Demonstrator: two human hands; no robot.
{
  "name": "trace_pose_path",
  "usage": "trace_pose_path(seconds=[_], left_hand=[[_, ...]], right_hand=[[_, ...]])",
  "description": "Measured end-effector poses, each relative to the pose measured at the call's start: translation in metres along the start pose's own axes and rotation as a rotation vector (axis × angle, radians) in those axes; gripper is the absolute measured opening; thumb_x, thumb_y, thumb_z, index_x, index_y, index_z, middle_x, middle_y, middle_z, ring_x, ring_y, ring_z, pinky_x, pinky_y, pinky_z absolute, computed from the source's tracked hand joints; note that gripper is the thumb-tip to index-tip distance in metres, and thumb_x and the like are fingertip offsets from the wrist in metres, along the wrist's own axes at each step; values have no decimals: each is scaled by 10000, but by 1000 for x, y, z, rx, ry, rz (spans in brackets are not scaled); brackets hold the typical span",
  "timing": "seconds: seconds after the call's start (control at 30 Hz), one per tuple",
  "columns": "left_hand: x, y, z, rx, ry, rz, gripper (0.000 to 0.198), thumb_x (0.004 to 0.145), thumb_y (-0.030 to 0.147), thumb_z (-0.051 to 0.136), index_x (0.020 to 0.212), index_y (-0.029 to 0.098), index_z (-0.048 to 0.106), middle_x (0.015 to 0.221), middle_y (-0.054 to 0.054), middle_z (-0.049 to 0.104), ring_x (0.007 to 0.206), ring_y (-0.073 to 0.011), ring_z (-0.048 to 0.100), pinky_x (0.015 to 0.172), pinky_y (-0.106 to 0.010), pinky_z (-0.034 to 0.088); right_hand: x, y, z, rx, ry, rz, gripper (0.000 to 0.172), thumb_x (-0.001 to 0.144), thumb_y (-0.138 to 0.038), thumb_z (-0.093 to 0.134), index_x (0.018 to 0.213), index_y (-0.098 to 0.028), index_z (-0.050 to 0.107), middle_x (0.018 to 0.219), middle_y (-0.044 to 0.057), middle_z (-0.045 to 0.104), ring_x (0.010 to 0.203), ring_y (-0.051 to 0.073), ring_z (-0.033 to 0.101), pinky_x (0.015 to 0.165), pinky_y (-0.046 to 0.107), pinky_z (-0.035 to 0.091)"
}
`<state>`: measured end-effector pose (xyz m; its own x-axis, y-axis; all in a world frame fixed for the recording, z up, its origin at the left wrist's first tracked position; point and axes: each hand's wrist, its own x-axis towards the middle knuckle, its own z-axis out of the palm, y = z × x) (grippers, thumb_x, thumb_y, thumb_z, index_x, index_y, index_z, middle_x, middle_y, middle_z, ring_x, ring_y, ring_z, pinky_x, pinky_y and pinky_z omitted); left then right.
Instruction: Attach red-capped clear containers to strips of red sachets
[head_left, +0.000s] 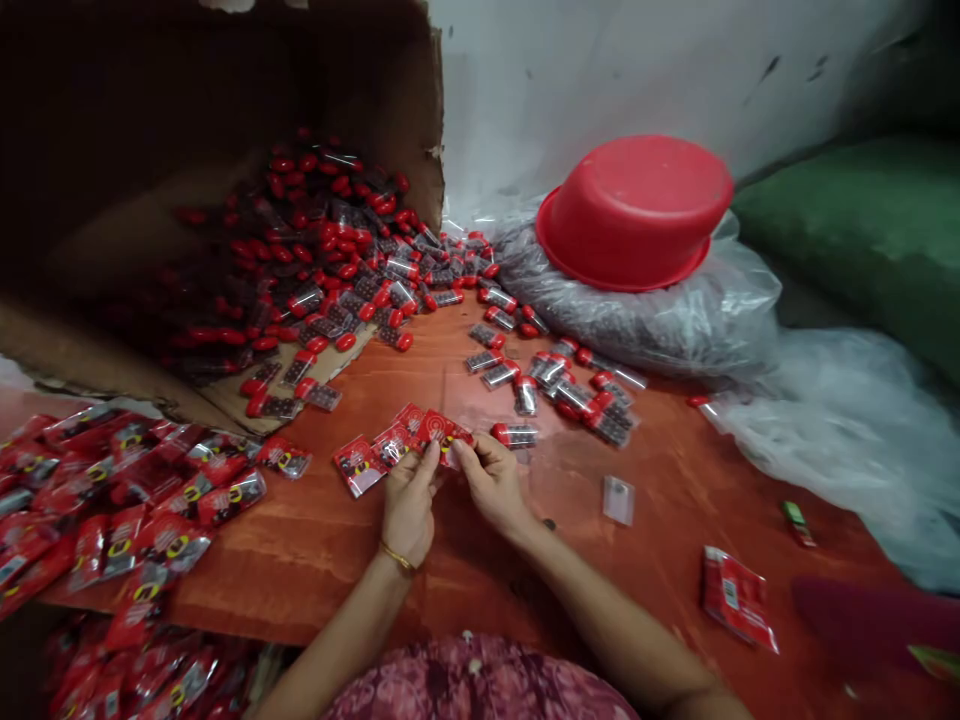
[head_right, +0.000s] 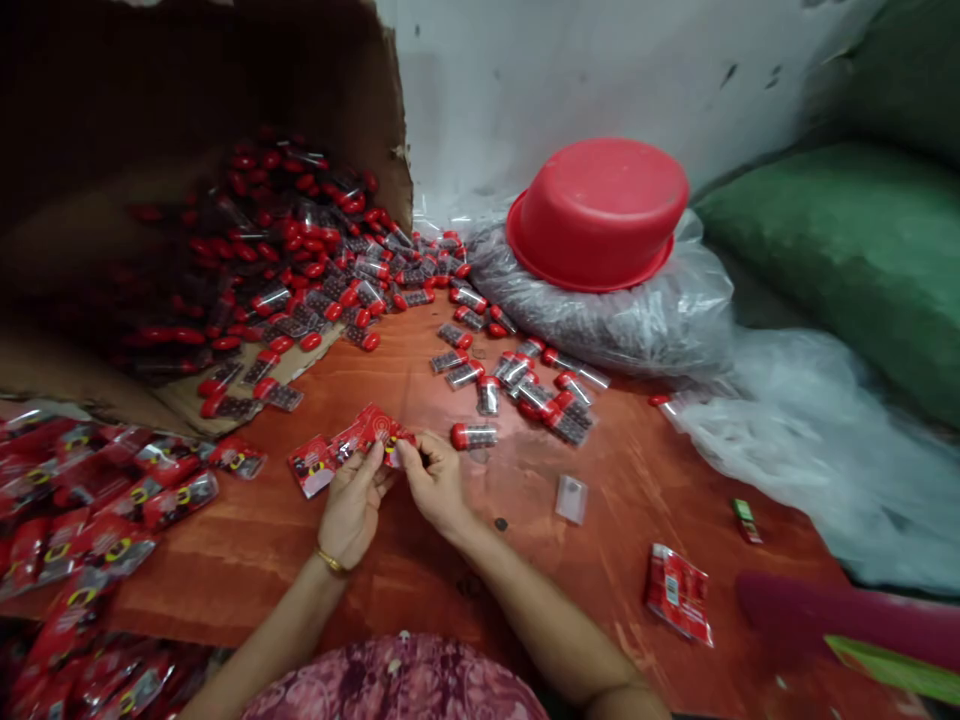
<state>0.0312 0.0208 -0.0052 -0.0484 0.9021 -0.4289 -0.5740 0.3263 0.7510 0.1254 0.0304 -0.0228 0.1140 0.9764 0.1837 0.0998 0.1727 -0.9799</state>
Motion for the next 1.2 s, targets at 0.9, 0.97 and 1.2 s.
trace_pose_path(seconds=[0.9, 0.97, 1.2], left_hand=[[12, 21, -21, 81, 71, -50, 333, 462, 384, 808, 604, 150, 620, 568, 19, 635, 543, -97, 574, 562, -215, 435], [8, 15, -19, 131, 20, -39, 317, 485, 382, 799, 611, 143, 634, 578, 10, 640, 558, -102, 574, 576, -222, 437], [-4, 4, -32, 186, 33, -131, 371, 458, 418, 805, 633, 140, 631, 620, 2, 660, 573, -102, 594, 576, -215, 458]], right_hand=[[56, -28, -16, -196, -481, 15, 436, 799, -555, 490, 791, -146, 641, 724, 26, 633, 677, 139, 571, 641, 274, 471], [24, -11, -18, -63, -460, 132, 395, 748, -545, 560, 707, -156, 611, 639, 4, 597, 597, 117, 532, 571, 246, 442], [-13, 12, -19, -148, -193, 106, 294, 823, -454, 489, 766, -178, 571, 666, 17, 589, 592, 127, 521, 560, 249, 431]])
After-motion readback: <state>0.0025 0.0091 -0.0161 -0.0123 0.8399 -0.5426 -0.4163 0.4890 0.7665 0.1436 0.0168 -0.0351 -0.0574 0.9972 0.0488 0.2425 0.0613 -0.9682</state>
